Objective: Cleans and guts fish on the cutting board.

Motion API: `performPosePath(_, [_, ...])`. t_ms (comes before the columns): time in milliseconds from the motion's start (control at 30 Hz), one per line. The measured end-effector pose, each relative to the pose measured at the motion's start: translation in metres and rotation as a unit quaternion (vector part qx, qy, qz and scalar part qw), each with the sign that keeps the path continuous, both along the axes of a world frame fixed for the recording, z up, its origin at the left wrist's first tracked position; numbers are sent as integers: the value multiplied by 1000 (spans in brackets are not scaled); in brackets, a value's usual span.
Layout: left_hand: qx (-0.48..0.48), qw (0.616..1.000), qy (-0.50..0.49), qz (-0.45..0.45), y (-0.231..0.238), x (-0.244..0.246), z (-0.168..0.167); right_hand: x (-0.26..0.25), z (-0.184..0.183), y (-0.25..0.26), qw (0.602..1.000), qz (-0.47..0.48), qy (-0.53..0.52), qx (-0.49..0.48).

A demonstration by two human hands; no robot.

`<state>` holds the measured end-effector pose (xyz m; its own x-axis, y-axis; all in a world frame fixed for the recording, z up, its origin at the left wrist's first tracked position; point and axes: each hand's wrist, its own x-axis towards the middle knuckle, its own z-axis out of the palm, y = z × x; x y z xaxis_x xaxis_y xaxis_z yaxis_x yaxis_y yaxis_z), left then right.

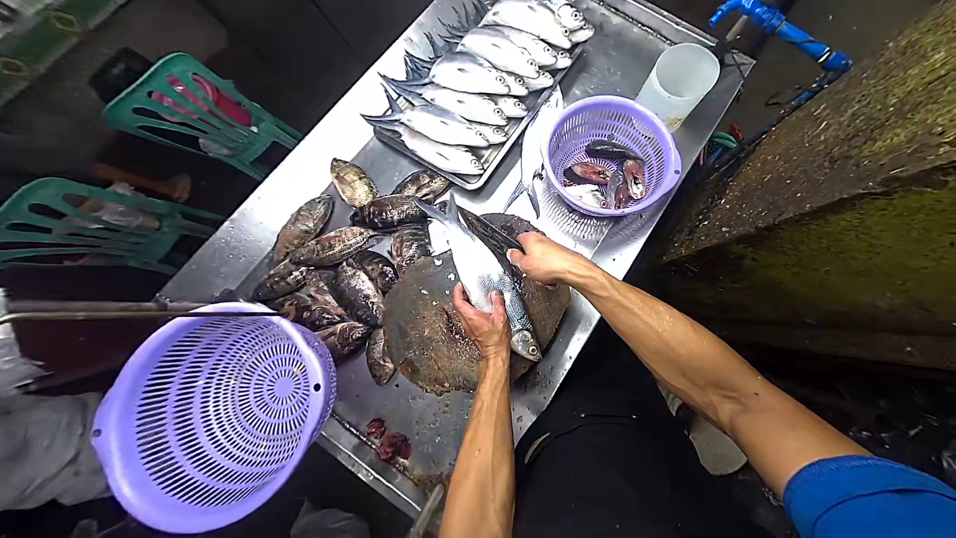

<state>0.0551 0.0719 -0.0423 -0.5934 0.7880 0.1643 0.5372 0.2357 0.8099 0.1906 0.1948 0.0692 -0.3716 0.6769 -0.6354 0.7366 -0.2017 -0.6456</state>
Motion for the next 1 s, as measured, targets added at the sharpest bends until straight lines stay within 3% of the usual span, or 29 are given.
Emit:
performPosePath(200, [-67, 995, -64, 36, 9, -2, 7, 14, -1, -37, 993, 66, -87, -38])
performPosePath(400, [-112, 992, -47, 41, 12, -1, 13, 44, 0, -60, 991, 88, -70, -76])
performPosePath(633, [-144, 988, -15, 46, 17, -2, 14, 2, -65, -35, 999, 18, -11, 35])
performPosePath(733, [-121, 991, -24, 57, 14, -1, 9, 17, -50, -39, 996, -22, 27, 82])
performPosePath(800, [-117, 991, -27, 65, 11, -1, 7, 14, -21, -50, 965, -130, 103, 203])
performPosePath(867, [-124, 990, -24, 66, 12, -2, 8, -1, -7, -56, 876, -237, 219, 358])
performPosePath(900, [-129, 989, -20, 65, 12, -2, 8, -8, -14, -57, 836, -265, 254, 408])
performPosePath(933, [-132, 989, -18, 65, 13, -2, 9, -14, -31, -61, 825, -267, 244, 433])
performPosePath(967, [-135, 989, -16, 65, 12, -1, 10, -14, -52, -72, 856, -242, 190, 414])
performPosePath(1000, [-137, 988, -13, 65, 10, -1, 10, -11, -62, -82, 921, -184, 105, 326])
